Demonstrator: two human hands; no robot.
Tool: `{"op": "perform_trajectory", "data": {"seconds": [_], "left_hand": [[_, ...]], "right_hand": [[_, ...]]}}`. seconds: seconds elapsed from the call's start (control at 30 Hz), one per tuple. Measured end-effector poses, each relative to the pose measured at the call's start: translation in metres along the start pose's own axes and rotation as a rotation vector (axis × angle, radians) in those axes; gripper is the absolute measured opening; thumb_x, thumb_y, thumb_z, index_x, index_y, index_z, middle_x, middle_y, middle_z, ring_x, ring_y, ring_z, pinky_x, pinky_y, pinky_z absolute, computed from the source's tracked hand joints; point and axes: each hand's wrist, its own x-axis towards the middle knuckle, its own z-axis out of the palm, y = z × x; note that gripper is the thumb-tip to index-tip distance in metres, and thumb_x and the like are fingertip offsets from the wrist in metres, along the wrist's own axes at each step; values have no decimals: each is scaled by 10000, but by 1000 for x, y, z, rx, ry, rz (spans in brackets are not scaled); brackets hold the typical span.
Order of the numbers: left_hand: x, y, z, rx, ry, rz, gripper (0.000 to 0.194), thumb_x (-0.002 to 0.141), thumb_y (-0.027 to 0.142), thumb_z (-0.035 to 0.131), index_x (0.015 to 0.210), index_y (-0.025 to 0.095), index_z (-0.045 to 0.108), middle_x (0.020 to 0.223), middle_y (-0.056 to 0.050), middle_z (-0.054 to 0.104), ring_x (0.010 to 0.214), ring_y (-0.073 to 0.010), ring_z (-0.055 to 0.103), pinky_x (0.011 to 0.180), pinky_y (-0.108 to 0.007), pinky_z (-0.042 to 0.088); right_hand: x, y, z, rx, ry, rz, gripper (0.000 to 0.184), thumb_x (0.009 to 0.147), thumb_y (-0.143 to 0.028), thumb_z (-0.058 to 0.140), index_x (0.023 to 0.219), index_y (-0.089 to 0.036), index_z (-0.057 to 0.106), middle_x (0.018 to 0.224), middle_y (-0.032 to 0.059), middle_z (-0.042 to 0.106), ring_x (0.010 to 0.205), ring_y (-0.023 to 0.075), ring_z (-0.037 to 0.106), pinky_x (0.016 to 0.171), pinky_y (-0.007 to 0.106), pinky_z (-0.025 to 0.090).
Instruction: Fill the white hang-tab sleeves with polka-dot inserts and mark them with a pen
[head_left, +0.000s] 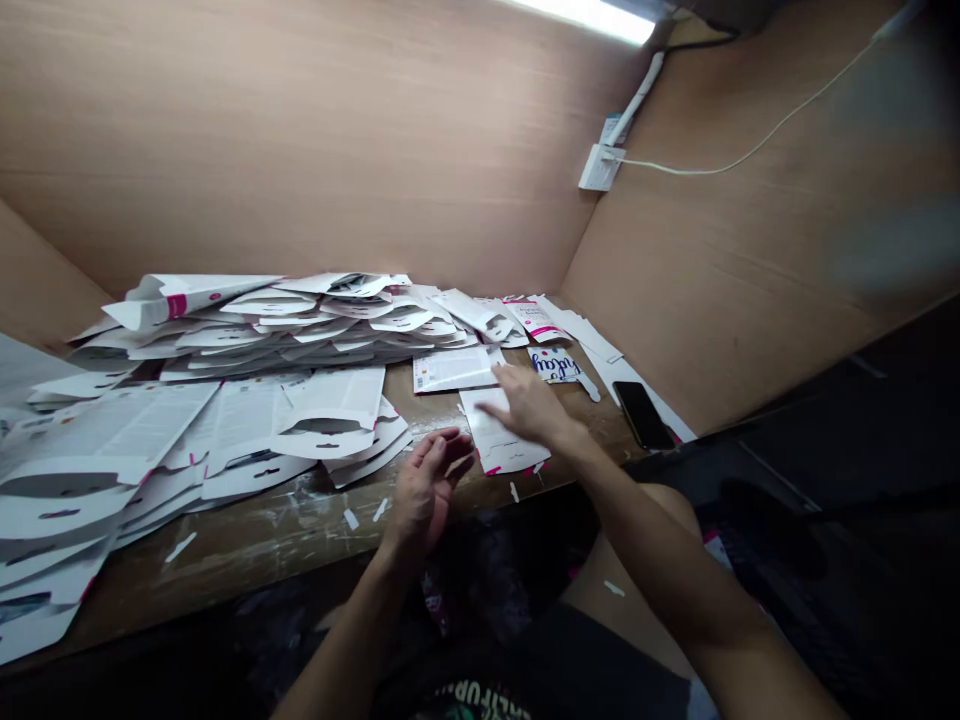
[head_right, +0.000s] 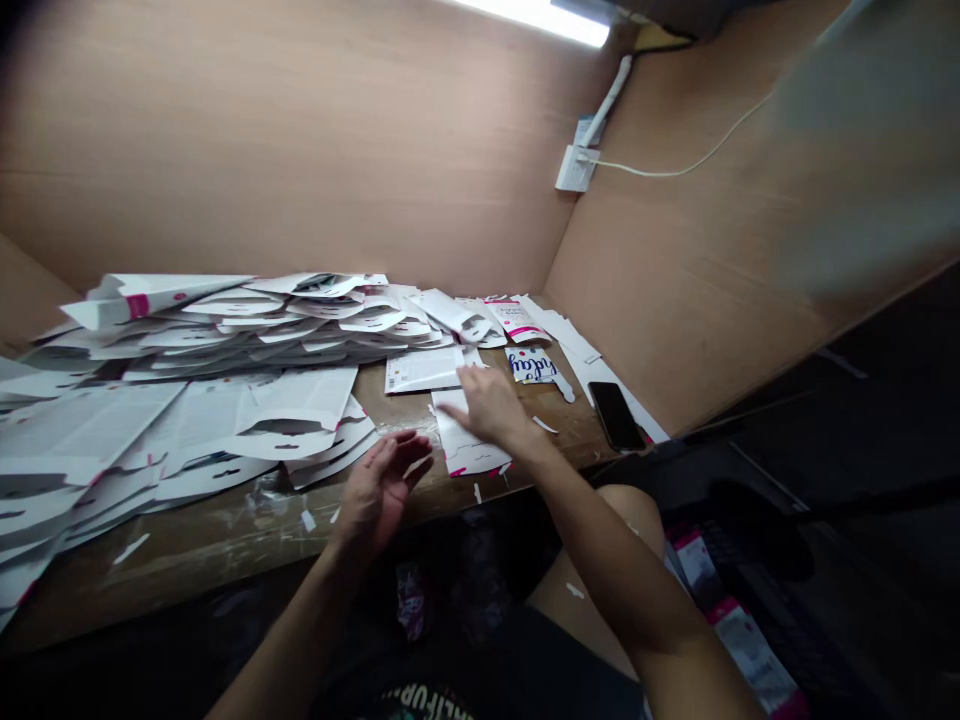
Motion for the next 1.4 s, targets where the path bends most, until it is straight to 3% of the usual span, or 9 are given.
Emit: {"op": "perform_trajectory", "data": {"seconds": [0.13,0.27,0.57,0.7,0.9,1.07,1.17,1.27,1.4], "left_hand": [[-11,18,-28,35,94,63,323,833,396,887,1039,171,780,1004,-86,793,1003,-219,744,1011,-382,552],[-17,3,-32,96,145,-3,325,835,373,886,1041,146,778,1025,-106,793,1008,-216,744,1018,-355,542],[-20,-28,8,-219,-222,-423,893,758,789,777,1319,98,709,1339,-228,721,1397,-470,569,1227,-606,384],[-19,-10,10,-277,-218,-362,1008,772,831,706,1443,83,623,1388,-257,687,1427,-494,534,1202,-654,395],[-22,-7,17,-272,-238,-313,1052,731,823,749,1496,124,569,1444,-225,661,1453,-476,516,1169,-603,461],[-24,-10,20,-275,-233,-307,990,761,832,706,1474,154,598,1357,-213,712,1390,-488,578,1123,-626,500],[-16,-8,18,-270,-190,-306,903,792,775,713,1423,133,637,1271,-204,752,1327,-470,635,1113,-598,522],[-6,-5,12,-289,-114,-245,813,818,698,732,1410,147,645,1216,-171,779,1264,-441,684,1080,-571,554],[0,-3,3,-325,-123,-248,809,833,716,714,1426,171,636,1219,-159,784,1233,-428,706,1056,-568,568]], "right_hand": [[-124,-16,58,-10,-54,-154,802,957,-504,687,1608,-96,456,1638,271,460,1548,416,399,1213,633,360],[-189,-23,59,156,318,-134,663,965,-68,458,1608,-227,488,1427,158,681,1401,311,593,1114,564,504],[-168,-95,12,499,471,-197,502,1035,-187,498,1530,-249,555,1371,143,699,1298,316,640,1088,563,532],[-169,-84,13,880,489,287,467,973,-501,679,1351,-230,643,1414,176,658,1320,365,623,1104,595,517],[-145,-73,18,1755,-62,635,465,805,-427,796,1168,-159,685,979,106,771,887,277,745,851,447,613],[-147,-96,27,1353,199,651,478,1003,-635,583,1068,-181,719,870,65,741,881,262,688,852,385,568],[-147,-88,26,1120,139,549,633,1054,-709,423,930,-174,738,865,80,736,929,283,681,861,371,549],[-118,-41,20,1033,23,406,694,1035,-757,402,963,-166,757,913,88,757,932,281,699,846,370,557],[-42,58,8,430,239,569,713,969,-679,609,1344,-75,650,1394,242,660,1282,321,627,1066,409,489]]}}
